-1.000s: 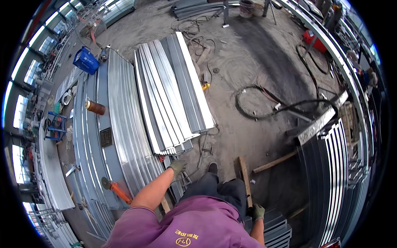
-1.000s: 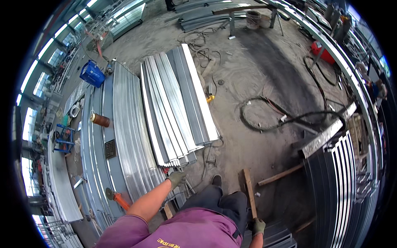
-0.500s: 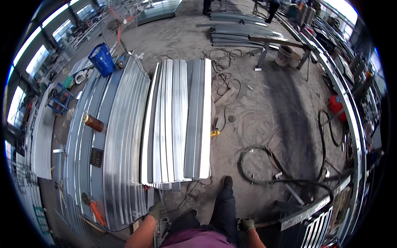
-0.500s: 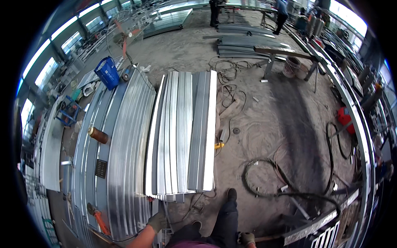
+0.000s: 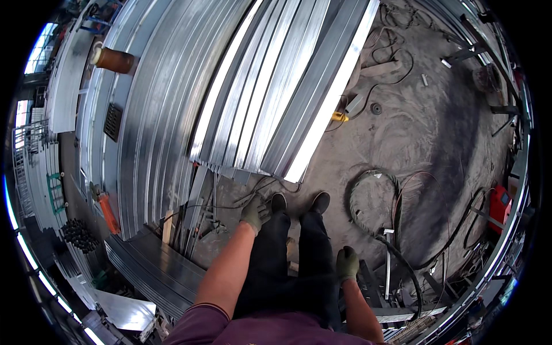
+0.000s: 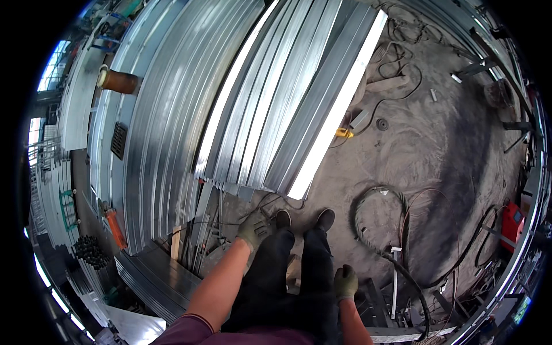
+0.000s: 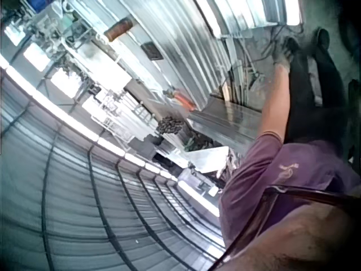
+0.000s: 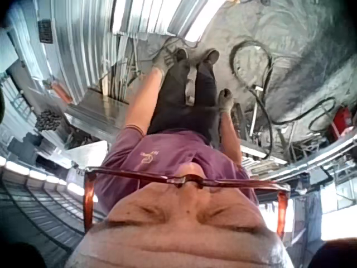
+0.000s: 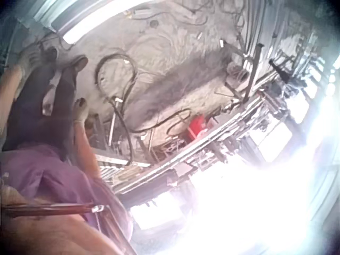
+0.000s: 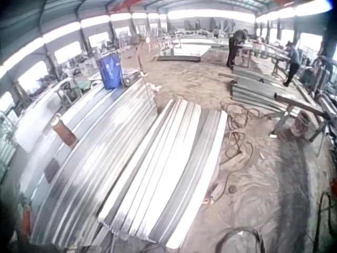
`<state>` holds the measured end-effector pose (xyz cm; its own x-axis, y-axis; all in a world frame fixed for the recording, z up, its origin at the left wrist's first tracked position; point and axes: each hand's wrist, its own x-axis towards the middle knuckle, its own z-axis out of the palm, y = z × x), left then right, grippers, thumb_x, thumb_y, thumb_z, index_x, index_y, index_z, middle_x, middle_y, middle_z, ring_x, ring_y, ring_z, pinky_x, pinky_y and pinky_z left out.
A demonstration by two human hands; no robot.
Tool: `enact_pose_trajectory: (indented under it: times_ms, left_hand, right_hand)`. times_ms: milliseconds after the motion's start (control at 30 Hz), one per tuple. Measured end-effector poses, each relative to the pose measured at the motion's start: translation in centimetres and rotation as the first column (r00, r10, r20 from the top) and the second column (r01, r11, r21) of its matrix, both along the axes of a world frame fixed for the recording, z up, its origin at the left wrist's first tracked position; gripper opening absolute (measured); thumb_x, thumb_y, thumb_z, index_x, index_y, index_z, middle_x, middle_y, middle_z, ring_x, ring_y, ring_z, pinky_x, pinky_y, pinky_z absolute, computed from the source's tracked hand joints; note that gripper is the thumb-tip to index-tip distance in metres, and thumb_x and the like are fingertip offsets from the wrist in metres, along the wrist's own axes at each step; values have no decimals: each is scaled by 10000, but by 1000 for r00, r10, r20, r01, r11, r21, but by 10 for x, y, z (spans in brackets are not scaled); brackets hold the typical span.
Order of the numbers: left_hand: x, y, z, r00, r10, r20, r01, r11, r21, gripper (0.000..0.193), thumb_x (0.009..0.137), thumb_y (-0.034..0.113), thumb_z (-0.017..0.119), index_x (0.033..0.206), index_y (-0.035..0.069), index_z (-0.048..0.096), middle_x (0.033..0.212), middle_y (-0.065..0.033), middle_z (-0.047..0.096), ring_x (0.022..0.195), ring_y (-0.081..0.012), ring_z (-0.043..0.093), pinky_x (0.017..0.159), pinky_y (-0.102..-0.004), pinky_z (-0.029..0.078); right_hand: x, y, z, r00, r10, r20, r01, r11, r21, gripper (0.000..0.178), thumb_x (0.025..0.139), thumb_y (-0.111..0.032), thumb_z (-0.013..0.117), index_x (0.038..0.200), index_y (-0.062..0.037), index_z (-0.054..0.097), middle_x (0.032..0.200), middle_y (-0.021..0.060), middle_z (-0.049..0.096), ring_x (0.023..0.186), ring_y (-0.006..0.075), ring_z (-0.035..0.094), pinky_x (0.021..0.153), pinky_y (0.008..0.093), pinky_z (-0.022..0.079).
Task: The person welds multiple aluminum profiles using a handheld welding torch. They position the profiles on a metal jig, apply welds along the seams, and then move the finished pieces to a nearby stack.
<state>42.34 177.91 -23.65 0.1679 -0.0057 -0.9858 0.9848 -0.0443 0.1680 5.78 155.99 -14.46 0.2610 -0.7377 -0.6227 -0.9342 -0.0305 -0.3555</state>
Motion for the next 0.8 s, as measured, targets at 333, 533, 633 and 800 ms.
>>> enact_pose_trajectory:
  times_ms: [333,533,633,800]
  left_hand:
    - [-32,-45,-212,996,75,-55,-70,994,84,657,1054,438,695,1618,164,500,1571,-105,532,1448,-322,503,1130,-525,473]
    - [-11,-57,-302,995,-30,94,19,993,113,777,1004,363,790,1642,136,409,1552,-80,549,1445,-293,514,1090,-485,486]
    - [-15,-79,-328,990,-98,103,77,978,193,1119,904,320,898,1736,84,187,1587,-133,533,1383,-275,556,1072,-435,492]
    - [-36,-74,-396,962,-222,160,166,938,304,1267,841,283,953,1732,-20,105,1646,-247,482,1419,-342,556,1148,-454,465]
  right_hand:
    - [14,37,-27,946,281,-163,-304,942,-142,398,941,-263,758,1230,8,728,1192,248,729,1113,436,680,1027,541,529]
    - [40,17,-18,986,106,-131,-116,991,-73,321,933,-149,769,1225,-28,717,1237,179,681,1152,372,655,995,462,543]
    - [52,12,-18,994,75,-85,-81,994,-74,313,923,-107,759,1222,-28,711,1218,176,674,1138,363,653,959,450,557]
    - [55,-2,-20,986,131,-106,-140,987,-75,370,972,-178,801,1296,-21,721,1182,202,721,1094,346,718,888,428,607]
